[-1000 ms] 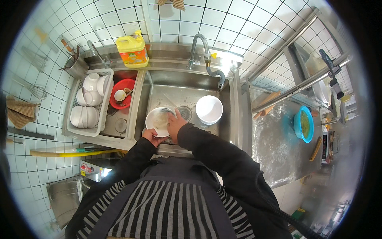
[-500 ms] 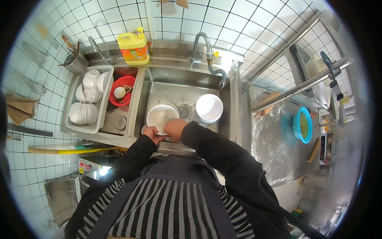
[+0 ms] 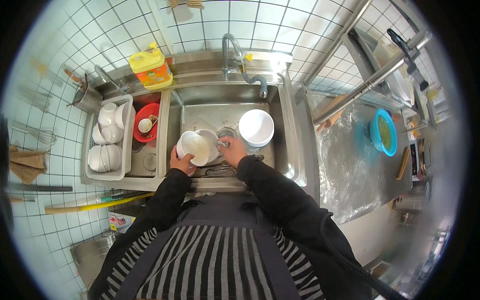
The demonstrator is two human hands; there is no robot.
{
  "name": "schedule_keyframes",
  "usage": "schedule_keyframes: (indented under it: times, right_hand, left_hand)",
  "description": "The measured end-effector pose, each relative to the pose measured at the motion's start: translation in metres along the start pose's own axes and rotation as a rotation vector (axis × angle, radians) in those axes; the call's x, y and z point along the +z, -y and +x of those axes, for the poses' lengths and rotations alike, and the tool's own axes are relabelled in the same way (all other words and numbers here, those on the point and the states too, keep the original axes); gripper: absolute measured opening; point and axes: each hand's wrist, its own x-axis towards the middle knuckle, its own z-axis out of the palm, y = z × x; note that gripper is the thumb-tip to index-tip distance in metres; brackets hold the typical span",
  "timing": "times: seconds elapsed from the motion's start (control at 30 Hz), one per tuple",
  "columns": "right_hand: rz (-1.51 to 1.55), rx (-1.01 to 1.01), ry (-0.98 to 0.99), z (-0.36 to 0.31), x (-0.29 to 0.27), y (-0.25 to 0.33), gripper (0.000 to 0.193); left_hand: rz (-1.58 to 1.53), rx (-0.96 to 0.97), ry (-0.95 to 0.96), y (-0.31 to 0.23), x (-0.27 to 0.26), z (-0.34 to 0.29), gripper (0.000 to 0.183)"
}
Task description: The person washes white bowls in a stainless steel sink using a sponge and running water. They scrub the interior and exterior of each bowl, rinse it, and place it in a dish rack to the left of the sink.
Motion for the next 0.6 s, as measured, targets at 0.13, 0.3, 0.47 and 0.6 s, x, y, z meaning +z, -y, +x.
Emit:
schedule_keyframes:
  times: [0.13, 0.3, 0.47, 0.6]
  right_hand:
    - [0.368, 0.243, -0.106, 0.007, 0.001, 0.005, 0.026]
    - [0.576, 0.317, -0.103, 0.013, 0.0, 0.004, 0.025]
    - [0.828, 0.34, 0.009, 0.015, 0.018, 0.021, 0.026]
    - [0.7, 0.125, 0.305, 0.006, 0.032, 0.042, 0.039]
  left_hand:
    - [0.532, 0.39, -0.127, 0.001, -0.002, 0.0, 0.093]
    - [0.709, 0.687, -0.129, 0.001, -0.006, -0.001, 0.098]
    - [0.598, 0.768, -0.11, 0.003, -0.003, 0.002, 0.096]
    - [0.209, 0.59, -0.009, -0.001, 0.001, 0.008, 0.092]
